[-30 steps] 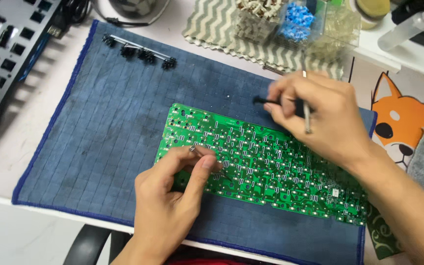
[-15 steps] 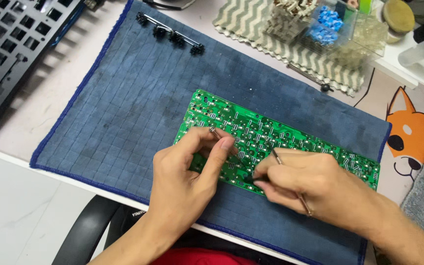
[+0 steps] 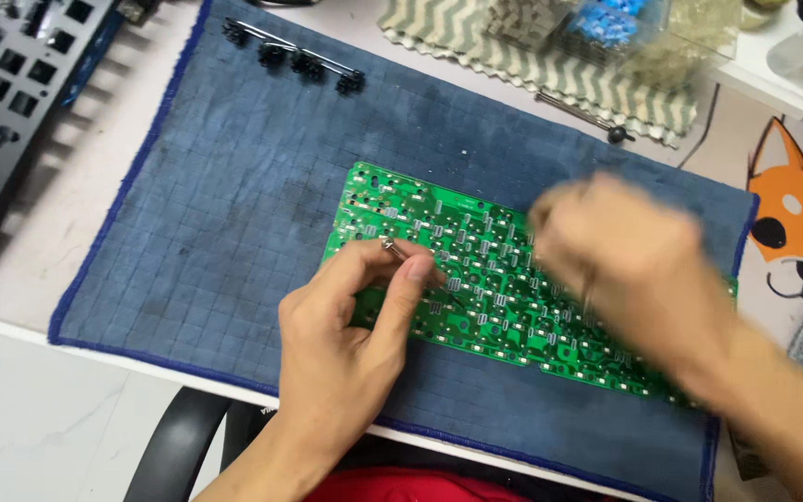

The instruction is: The person uses a soldering iron and tweezers to solder components onto a green circuit board. They hold the board steady with one hand while applying solder to various points on the board with the other.

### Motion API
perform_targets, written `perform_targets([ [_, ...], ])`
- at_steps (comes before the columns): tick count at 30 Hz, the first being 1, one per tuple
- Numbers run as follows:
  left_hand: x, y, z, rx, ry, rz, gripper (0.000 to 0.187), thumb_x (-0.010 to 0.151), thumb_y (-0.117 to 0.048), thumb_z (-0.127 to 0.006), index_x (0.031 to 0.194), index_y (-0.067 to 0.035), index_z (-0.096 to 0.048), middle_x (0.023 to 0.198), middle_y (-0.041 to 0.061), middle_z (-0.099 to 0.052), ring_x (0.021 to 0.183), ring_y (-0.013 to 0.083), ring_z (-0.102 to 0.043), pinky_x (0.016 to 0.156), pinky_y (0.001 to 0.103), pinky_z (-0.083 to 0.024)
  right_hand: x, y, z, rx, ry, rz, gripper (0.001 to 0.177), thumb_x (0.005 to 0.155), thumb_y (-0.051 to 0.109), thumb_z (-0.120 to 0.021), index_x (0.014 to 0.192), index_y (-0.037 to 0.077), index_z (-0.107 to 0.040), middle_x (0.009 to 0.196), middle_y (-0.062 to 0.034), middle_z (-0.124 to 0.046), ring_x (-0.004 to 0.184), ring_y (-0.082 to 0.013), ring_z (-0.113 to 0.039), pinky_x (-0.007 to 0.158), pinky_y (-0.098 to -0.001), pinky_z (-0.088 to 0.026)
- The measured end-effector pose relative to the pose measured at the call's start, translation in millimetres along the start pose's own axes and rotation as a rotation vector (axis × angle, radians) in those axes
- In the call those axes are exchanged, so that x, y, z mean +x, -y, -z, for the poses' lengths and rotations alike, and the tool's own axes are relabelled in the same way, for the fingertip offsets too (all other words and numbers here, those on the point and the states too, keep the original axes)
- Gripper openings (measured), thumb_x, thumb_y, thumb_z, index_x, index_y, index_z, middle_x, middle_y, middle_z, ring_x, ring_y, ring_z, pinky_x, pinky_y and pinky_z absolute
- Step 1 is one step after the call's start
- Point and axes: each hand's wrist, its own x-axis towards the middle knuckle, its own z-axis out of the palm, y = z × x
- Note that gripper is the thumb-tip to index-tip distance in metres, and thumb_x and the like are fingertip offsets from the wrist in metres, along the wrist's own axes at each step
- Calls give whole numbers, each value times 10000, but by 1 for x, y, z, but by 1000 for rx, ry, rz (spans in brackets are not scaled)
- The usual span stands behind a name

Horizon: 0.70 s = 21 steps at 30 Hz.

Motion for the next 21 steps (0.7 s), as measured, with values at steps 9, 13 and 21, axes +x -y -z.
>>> perform_targets([
  [9, -3, 2, 1, 72, 18, 36, 96, 1114, -168, -716, 1101, -88, -768, 1033, 26, -889, 916, 117, -871, 918, 261, -679, 9, -24, 12, 199, -238, -312, 564, 1212, -45, -929, 850, 16, -501, 1320, -286, -879, 1402, -375, -851, 1085, -445, -543],
  [13, -2, 0, 1, 43, 2, 70, 117, 1131, -159, -691, 1145, -70, -767, 1025, 35, -876, 911, 117, -851, 918, 259, -673, -10, -10, 17, 578, -300, -342, 380, 1352, 8, -429, 972, 0, -443, 1354, -408, -774, 1069, -400, -732, 1066, -483, -627],
  [21, -8, 4, 5, 140, 47, -16, 70, 1113, -140, -745, 1140, -75, -738, 1124, 49, -869, 1014, 167, -846, 940, 293, -648, -33, 49, 9, 1064, -141, -787, 282, 1191, 211, -555, 1233, -34, -688, 945, -191, -750, 819, -202, -664, 696, -295, -513],
])
